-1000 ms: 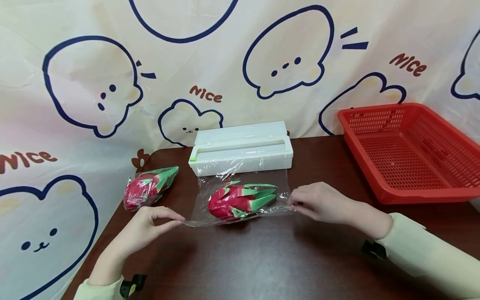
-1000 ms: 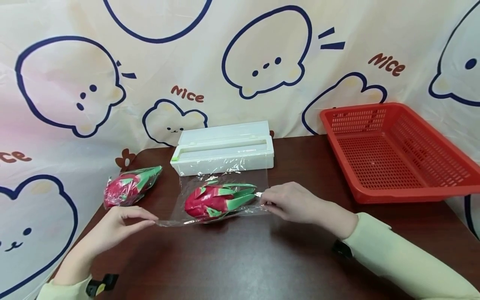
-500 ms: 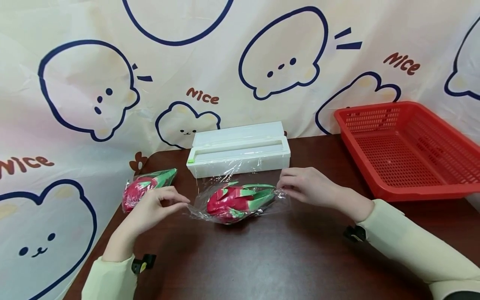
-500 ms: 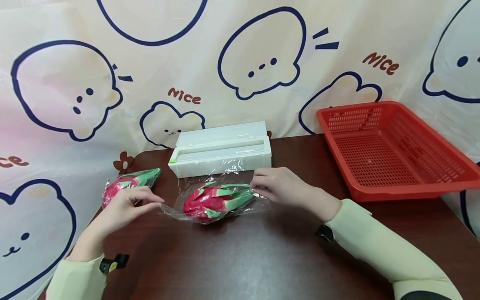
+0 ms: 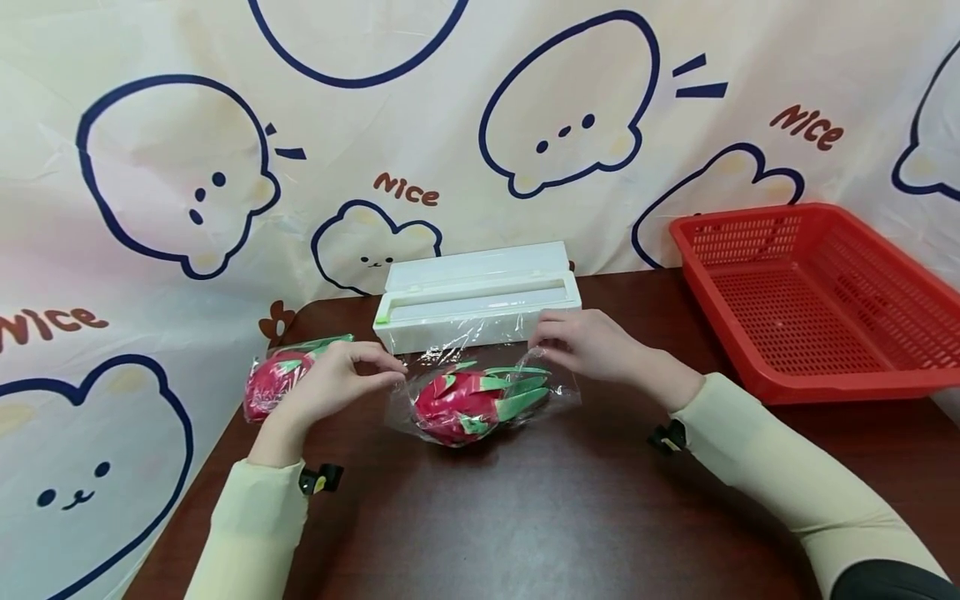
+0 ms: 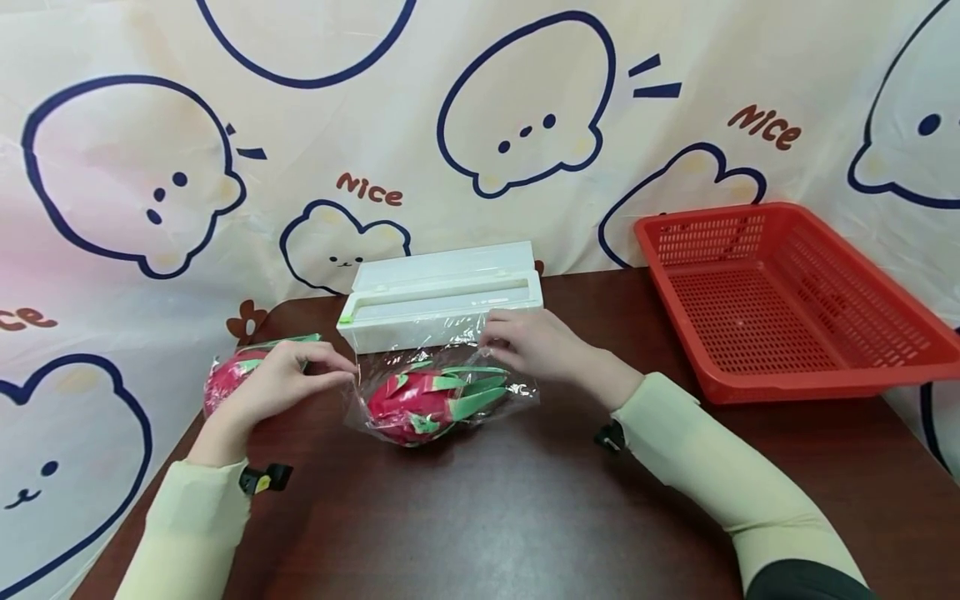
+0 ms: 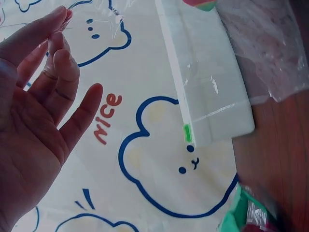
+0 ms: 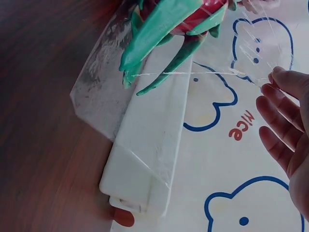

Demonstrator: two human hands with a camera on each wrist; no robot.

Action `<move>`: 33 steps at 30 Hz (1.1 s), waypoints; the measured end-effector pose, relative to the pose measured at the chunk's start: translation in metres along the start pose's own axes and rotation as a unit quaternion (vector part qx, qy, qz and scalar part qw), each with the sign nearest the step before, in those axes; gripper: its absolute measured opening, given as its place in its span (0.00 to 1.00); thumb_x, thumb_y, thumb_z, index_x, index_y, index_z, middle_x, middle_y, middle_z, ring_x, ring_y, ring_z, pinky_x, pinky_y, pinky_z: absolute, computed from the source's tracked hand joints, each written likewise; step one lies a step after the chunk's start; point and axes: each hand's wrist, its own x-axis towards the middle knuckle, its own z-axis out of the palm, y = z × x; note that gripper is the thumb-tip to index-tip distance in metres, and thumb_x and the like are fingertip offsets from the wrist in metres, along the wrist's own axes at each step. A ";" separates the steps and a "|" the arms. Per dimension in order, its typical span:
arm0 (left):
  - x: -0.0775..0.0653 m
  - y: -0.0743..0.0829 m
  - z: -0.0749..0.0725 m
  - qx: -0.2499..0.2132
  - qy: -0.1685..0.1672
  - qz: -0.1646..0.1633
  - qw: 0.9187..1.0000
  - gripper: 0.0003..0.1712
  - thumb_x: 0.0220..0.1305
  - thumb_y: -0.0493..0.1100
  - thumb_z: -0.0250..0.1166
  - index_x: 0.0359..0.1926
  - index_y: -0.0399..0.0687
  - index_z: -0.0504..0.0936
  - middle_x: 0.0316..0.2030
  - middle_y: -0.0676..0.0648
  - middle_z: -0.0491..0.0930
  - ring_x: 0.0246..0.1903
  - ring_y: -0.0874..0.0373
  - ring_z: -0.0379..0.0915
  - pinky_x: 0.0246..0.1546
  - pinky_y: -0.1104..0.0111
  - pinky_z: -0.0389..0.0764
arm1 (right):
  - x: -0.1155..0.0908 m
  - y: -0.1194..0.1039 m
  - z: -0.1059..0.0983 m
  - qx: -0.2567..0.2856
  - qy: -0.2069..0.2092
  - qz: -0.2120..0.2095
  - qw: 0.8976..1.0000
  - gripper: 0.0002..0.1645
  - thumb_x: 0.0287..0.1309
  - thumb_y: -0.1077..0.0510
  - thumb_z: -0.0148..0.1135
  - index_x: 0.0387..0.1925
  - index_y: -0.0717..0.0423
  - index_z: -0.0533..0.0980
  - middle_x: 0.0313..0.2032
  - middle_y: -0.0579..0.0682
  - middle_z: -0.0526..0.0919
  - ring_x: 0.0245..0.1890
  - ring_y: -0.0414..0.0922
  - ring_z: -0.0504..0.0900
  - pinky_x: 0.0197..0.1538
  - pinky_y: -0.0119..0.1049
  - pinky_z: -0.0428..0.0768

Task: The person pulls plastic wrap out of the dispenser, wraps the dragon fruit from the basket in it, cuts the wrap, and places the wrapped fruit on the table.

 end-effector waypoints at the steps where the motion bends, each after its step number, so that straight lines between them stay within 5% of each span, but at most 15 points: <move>1: 0.003 0.000 0.001 -0.007 -0.004 0.003 1.000 0.06 0.58 0.41 0.72 0.38 0.50 0.89 0.34 0.54 0.85 0.37 0.57 0.76 0.37 0.65 0.80 | 0.003 0.001 0.001 0.001 -0.002 0.006 1.000 0.08 0.54 0.63 0.71 0.35 0.49 0.81 0.33 0.41 0.79 0.28 0.38 0.75 0.33 0.31 0.76; 14: 0.035 -0.012 0.022 -0.055 -0.031 0.010 0.998 0.07 0.58 0.39 0.72 0.37 0.42 0.89 0.33 0.50 0.85 0.31 0.53 0.74 0.30 0.67 0.77 | 0.038 0.017 0.036 0.015 -0.014 0.070 0.997 0.02 0.58 0.58 0.69 0.32 0.50 0.85 0.25 0.40 0.71 0.23 0.40 0.71 0.27 0.34 0.69; 27: 0.044 -0.024 0.039 -0.084 -0.038 0.001 0.996 0.08 0.58 0.38 0.71 0.40 0.42 0.87 0.33 0.50 0.85 0.32 0.53 0.77 0.33 0.64 0.79 | 0.049 0.020 0.064 0.090 -0.096 0.158 0.979 0.02 0.59 0.57 0.67 0.30 0.47 0.83 0.31 0.39 0.83 0.31 0.37 0.78 0.39 0.35 0.76; 33: 0.045 -0.031 0.049 -0.093 -0.025 -0.003 0.995 0.08 0.59 0.36 0.71 0.41 0.43 0.87 0.33 0.49 0.84 0.33 0.53 0.77 0.35 0.63 0.79 | 0.050 0.019 0.072 0.115 -0.121 0.157 0.973 0.03 0.58 0.60 0.67 0.36 0.53 0.81 0.31 0.41 0.85 0.33 0.37 0.82 0.43 0.35 0.78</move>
